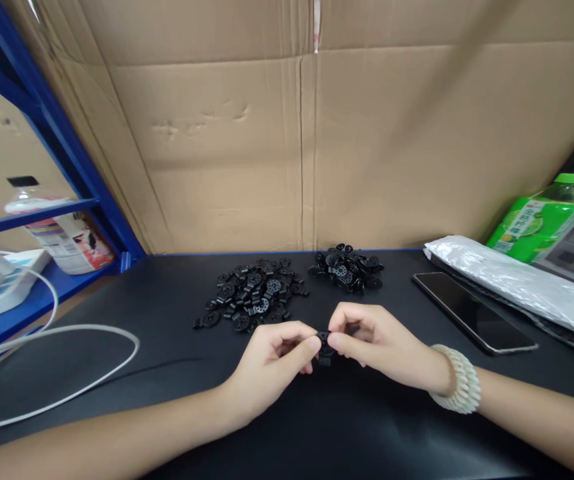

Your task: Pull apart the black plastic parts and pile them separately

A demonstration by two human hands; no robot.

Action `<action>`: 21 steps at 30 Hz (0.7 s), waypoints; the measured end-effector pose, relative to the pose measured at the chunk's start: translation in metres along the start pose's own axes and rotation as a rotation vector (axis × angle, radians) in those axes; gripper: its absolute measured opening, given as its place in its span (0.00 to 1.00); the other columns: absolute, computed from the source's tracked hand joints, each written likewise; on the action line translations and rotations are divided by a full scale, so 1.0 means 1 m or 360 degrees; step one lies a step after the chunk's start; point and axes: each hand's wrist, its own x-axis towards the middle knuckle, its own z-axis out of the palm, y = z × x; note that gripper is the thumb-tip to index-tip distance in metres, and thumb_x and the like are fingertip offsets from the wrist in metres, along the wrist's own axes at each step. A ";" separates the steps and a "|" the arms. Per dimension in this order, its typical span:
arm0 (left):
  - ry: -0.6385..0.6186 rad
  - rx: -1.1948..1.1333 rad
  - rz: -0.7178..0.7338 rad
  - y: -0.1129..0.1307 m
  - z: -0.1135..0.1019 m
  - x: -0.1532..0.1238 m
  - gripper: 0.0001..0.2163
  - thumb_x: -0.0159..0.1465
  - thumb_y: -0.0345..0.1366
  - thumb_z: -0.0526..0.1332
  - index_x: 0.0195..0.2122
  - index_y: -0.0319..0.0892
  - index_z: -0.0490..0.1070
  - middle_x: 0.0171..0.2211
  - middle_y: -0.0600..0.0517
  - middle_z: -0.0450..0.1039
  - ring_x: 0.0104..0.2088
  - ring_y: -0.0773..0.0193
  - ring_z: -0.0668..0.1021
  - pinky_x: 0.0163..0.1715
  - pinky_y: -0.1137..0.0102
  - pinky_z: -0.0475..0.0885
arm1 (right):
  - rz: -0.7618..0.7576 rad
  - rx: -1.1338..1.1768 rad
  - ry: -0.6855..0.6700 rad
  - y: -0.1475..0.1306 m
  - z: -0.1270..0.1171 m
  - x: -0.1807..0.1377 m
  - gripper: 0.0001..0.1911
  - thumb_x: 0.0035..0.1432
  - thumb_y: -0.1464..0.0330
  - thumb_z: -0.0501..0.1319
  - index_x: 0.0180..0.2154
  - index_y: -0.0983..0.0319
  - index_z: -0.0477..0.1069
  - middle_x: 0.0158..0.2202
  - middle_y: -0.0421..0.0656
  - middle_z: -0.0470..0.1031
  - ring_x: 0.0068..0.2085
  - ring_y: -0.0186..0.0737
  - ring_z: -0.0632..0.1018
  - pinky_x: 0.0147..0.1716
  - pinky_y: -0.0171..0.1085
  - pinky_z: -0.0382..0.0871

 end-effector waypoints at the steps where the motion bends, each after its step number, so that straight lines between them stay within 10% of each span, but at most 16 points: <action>1: 0.0000 0.0012 0.0004 0.000 0.000 0.000 0.10 0.61 0.37 0.59 0.30 0.36 0.74 0.21 0.54 0.69 0.23 0.69 0.71 0.27 0.74 0.67 | -0.0021 -0.0012 0.0016 -0.001 0.000 -0.001 0.10 0.58 0.64 0.62 0.29 0.63 0.66 0.26 0.37 0.67 0.24 0.29 0.66 0.21 0.28 0.61; 21: -0.0003 -0.0008 0.0025 -0.003 0.002 0.000 0.09 0.61 0.36 0.59 0.30 0.36 0.75 0.22 0.54 0.69 0.24 0.69 0.71 0.27 0.75 0.67 | -0.0042 0.0052 0.0047 0.009 0.006 -0.004 0.14 0.61 0.59 0.58 0.28 0.61 0.61 0.22 0.33 0.60 0.18 0.27 0.64 0.17 0.28 0.57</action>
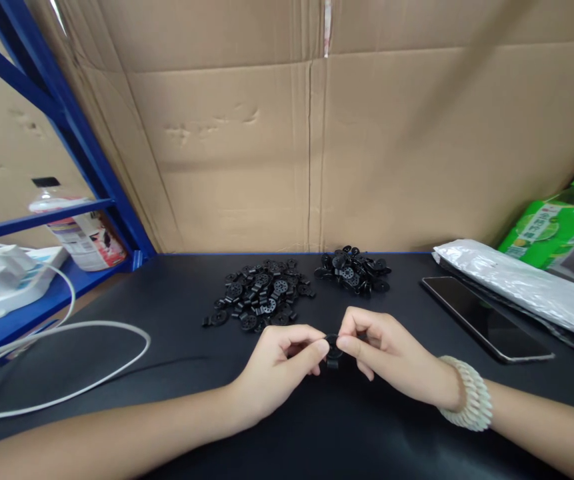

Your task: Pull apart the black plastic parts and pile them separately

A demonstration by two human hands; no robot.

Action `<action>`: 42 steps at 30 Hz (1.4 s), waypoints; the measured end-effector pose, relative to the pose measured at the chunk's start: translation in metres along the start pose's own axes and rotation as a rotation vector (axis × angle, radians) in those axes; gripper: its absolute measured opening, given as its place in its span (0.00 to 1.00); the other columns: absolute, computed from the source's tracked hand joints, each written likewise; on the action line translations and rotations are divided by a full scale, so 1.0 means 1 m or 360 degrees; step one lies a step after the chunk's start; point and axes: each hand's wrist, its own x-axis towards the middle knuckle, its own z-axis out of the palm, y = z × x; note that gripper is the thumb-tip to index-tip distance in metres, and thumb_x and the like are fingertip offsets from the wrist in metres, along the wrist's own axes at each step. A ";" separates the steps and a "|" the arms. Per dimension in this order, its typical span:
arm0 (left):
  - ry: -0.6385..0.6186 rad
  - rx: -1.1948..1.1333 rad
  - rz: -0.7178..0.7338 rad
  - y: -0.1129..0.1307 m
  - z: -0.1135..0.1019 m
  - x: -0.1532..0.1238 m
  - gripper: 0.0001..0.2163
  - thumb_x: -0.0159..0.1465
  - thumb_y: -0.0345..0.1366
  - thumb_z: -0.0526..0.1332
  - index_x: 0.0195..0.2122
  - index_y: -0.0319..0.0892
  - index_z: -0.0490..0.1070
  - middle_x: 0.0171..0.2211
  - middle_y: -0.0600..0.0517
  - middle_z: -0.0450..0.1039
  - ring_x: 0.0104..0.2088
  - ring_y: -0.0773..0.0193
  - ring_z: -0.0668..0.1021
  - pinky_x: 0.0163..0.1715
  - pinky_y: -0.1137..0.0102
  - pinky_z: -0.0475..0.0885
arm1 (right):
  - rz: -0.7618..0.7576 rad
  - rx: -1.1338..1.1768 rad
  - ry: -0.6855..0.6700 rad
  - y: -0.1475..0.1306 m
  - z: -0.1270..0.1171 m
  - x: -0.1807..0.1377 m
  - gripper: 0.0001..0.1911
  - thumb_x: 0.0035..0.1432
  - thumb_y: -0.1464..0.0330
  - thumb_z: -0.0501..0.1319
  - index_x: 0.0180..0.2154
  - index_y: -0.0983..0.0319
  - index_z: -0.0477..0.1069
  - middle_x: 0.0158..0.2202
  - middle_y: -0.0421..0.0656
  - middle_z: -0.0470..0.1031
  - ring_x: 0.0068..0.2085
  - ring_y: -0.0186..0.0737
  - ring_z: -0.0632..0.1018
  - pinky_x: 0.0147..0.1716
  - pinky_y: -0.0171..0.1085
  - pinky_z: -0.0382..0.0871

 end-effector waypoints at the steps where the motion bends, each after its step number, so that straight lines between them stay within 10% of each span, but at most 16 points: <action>1: 0.0015 0.0016 0.0008 -0.001 0.001 0.000 0.09 0.62 0.36 0.59 0.31 0.36 0.75 0.23 0.54 0.70 0.25 0.68 0.72 0.27 0.74 0.68 | 0.0000 0.0009 0.0013 0.000 0.000 0.000 0.14 0.61 0.59 0.58 0.28 0.61 0.61 0.22 0.33 0.60 0.19 0.26 0.64 0.18 0.28 0.58; 7: 0.0207 0.0139 0.0121 0.014 -0.011 0.005 0.08 0.58 0.35 0.62 0.36 0.36 0.75 0.30 0.49 0.76 0.31 0.63 0.77 0.32 0.71 0.72 | 0.0094 0.0094 -0.0122 -0.001 -0.001 0.002 0.13 0.62 0.58 0.57 0.33 0.62 0.65 0.26 0.36 0.64 0.25 0.29 0.67 0.20 0.28 0.64; 13: 0.0549 0.0906 0.0154 0.045 -0.088 0.033 0.11 0.57 0.39 0.62 0.36 0.38 0.78 0.34 0.48 0.80 0.34 0.59 0.79 0.35 0.69 0.72 | 0.0164 0.0040 -0.0177 -0.001 -0.002 -0.001 0.13 0.64 0.59 0.54 0.36 0.62 0.66 0.28 0.38 0.67 0.27 0.30 0.69 0.24 0.29 0.66; 20: 0.0378 0.1461 -0.0072 0.032 -0.149 0.051 0.06 0.51 0.33 0.64 0.27 0.41 0.80 0.22 0.52 0.79 0.25 0.61 0.78 0.29 0.71 0.70 | 0.0166 0.0066 -0.0197 0.000 -0.003 0.000 0.12 0.64 0.60 0.55 0.35 0.63 0.67 0.27 0.39 0.68 0.26 0.30 0.68 0.24 0.29 0.65; 27: 0.0704 0.1487 0.0288 0.024 -0.088 0.038 0.10 0.61 0.32 0.56 0.38 0.39 0.76 0.29 0.51 0.77 0.28 0.65 0.74 0.32 0.72 0.68 | 0.0103 0.0004 -0.0097 -0.002 -0.009 0.003 0.12 0.63 0.61 0.56 0.33 0.63 0.68 0.26 0.39 0.68 0.26 0.31 0.69 0.24 0.30 0.65; 34: -0.0251 0.1029 0.0731 0.003 -0.009 0.003 0.10 0.60 0.26 0.56 0.40 0.38 0.74 0.35 0.48 0.75 0.32 0.64 0.75 0.34 0.72 0.71 | -0.0025 -0.0391 0.0412 -0.001 -0.060 0.021 0.14 0.62 0.59 0.54 0.34 0.62 0.68 0.25 0.39 0.69 0.25 0.33 0.70 0.23 0.32 0.66; 42: -0.0346 0.0940 0.0715 -0.006 -0.006 0.002 0.10 0.60 0.24 0.55 0.41 0.38 0.73 0.36 0.47 0.75 0.35 0.63 0.75 0.37 0.70 0.71 | 0.0188 -0.1114 0.0561 0.027 -0.130 0.030 0.07 0.51 0.65 0.61 0.28 0.63 0.72 0.25 0.44 0.76 0.26 0.39 0.75 0.27 0.37 0.67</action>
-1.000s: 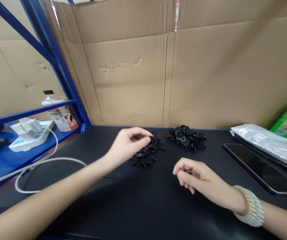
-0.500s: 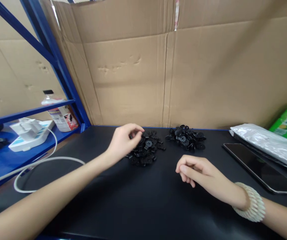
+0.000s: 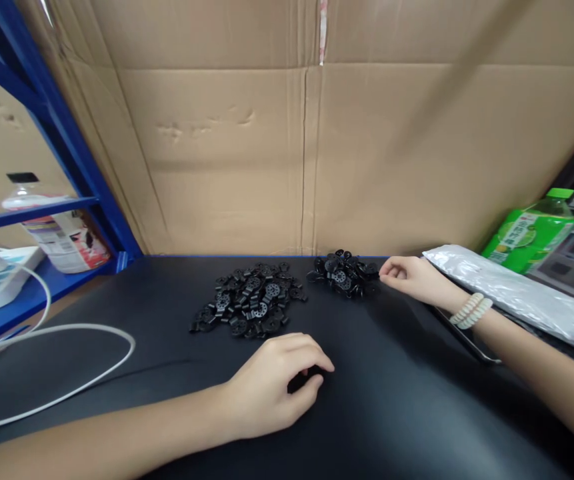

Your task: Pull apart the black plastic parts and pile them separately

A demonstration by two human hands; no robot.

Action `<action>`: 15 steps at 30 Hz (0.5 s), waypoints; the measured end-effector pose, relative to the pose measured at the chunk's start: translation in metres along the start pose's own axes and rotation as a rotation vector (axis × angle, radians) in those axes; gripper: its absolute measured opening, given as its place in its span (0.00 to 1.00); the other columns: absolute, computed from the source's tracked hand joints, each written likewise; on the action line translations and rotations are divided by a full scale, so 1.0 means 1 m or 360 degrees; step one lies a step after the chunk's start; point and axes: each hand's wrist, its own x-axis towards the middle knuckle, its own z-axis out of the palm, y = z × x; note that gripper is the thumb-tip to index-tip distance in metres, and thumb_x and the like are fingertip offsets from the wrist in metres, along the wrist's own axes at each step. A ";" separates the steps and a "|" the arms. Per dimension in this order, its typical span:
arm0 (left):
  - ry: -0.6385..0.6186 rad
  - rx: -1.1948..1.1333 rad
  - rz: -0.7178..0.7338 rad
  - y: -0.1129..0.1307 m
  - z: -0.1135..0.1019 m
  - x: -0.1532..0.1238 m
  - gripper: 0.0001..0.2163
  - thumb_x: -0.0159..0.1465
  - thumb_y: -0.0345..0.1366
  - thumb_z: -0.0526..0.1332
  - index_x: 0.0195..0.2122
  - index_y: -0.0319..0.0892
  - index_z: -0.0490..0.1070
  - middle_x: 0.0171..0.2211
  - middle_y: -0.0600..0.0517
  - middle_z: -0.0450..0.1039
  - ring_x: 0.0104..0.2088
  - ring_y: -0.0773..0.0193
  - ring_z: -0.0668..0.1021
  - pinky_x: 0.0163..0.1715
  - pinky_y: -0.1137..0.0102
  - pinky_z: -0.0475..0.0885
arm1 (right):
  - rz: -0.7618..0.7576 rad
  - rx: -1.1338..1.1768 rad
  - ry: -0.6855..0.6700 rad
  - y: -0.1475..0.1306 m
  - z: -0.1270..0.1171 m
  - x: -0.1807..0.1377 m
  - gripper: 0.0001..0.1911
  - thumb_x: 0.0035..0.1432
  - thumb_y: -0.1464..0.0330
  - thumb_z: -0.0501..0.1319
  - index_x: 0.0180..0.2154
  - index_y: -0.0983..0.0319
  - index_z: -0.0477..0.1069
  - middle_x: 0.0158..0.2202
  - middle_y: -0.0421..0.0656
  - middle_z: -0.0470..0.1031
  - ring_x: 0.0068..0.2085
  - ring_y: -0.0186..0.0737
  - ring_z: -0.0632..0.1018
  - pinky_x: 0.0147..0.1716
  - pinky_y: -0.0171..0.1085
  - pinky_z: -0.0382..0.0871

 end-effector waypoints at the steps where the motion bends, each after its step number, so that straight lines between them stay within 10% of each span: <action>1: -0.0005 0.0003 0.0012 0.000 0.000 0.000 0.11 0.60 0.24 0.55 0.41 0.38 0.73 0.36 0.47 0.76 0.35 0.62 0.75 0.37 0.70 0.71 | 0.0003 -0.0022 -0.0044 0.003 0.001 0.001 0.07 0.50 0.66 0.61 0.27 0.63 0.72 0.24 0.44 0.76 0.25 0.39 0.75 0.27 0.37 0.67; 15: 0.0000 -0.0009 0.0023 0.000 0.000 -0.001 0.11 0.60 0.25 0.55 0.41 0.38 0.73 0.36 0.47 0.75 0.35 0.63 0.74 0.37 0.70 0.71 | -0.0065 -0.0110 -0.0091 -0.010 0.005 -0.003 0.05 0.51 0.66 0.60 0.28 0.62 0.72 0.23 0.42 0.76 0.26 0.40 0.77 0.29 0.38 0.69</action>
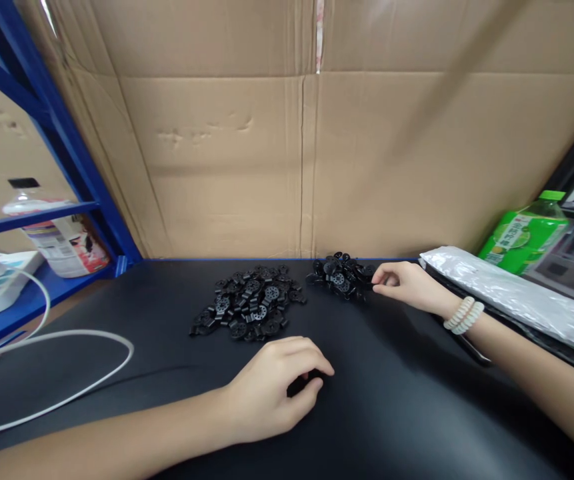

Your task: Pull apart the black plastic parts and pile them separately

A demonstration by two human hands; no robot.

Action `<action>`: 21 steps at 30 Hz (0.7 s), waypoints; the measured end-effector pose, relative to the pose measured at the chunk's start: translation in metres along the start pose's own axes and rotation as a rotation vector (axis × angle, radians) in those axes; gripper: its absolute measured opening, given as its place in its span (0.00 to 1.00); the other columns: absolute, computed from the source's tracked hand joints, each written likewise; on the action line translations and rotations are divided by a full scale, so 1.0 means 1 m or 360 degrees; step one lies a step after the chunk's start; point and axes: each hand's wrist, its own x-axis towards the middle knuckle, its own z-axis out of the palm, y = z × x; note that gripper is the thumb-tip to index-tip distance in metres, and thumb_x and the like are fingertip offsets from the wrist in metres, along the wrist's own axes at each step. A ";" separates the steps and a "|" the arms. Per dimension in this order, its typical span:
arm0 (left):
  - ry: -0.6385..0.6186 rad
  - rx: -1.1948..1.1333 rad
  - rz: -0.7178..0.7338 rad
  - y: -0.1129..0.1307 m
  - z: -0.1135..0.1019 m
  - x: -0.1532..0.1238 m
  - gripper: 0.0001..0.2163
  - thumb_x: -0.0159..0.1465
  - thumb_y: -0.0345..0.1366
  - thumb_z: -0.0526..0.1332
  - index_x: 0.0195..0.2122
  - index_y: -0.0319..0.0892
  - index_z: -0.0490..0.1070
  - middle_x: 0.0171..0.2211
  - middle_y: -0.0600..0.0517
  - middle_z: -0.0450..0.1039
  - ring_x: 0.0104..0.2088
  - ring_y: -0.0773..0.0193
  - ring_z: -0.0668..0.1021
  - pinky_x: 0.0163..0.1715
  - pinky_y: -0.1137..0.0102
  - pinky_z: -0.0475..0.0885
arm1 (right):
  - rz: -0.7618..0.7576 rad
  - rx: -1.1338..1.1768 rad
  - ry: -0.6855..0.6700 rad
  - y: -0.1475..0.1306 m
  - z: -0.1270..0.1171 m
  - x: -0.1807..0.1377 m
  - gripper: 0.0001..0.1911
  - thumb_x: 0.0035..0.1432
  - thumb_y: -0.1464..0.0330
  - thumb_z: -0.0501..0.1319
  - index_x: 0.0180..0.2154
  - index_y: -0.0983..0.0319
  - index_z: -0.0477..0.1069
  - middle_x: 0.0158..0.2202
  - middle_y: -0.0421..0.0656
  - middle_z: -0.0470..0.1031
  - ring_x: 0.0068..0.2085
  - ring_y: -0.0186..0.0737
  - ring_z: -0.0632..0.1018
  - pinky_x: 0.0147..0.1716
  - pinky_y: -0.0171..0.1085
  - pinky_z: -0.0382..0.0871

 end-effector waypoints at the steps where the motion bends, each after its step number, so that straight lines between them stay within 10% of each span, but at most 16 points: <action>1: 0.0000 -0.0002 -0.0006 0.000 0.000 0.000 0.11 0.60 0.25 0.55 0.41 0.38 0.73 0.36 0.47 0.75 0.34 0.63 0.74 0.37 0.70 0.71 | -0.0009 0.0010 0.0009 -0.002 -0.001 -0.001 0.05 0.52 0.67 0.60 0.28 0.62 0.72 0.24 0.42 0.77 0.27 0.40 0.77 0.30 0.38 0.69; 14: 0.0048 -0.0090 -0.0149 -0.001 0.001 0.001 0.10 0.60 0.24 0.55 0.40 0.40 0.73 0.36 0.49 0.74 0.30 0.67 0.73 0.31 0.73 0.69 | -0.0086 0.0374 0.0222 -0.023 -0.008 -0.008 0.10 0.52 0.61 0.64 0.29 0.62 0.74 0.29 0.45 0.78 0.33 0.43 0.78 0.34 0.40 0.73; 21: 0.0145 -0.0297 -0.0348 0.001 0.001 0.004 0.23 0.53 0.31 0.67 0.48 0.42 0.61 0.40 0.49 0.72 0.34 0.64 0.75 0.33 0.69 0.73 | -0.0022 0.1099 -0.0215 -0.069 0.028 -0.034 0.15 0.48 0.59 0.69 0.27 0.64 0.70 0.23 0.39 0.72 0.23 0.32 0.72 0.21 0.31 0.70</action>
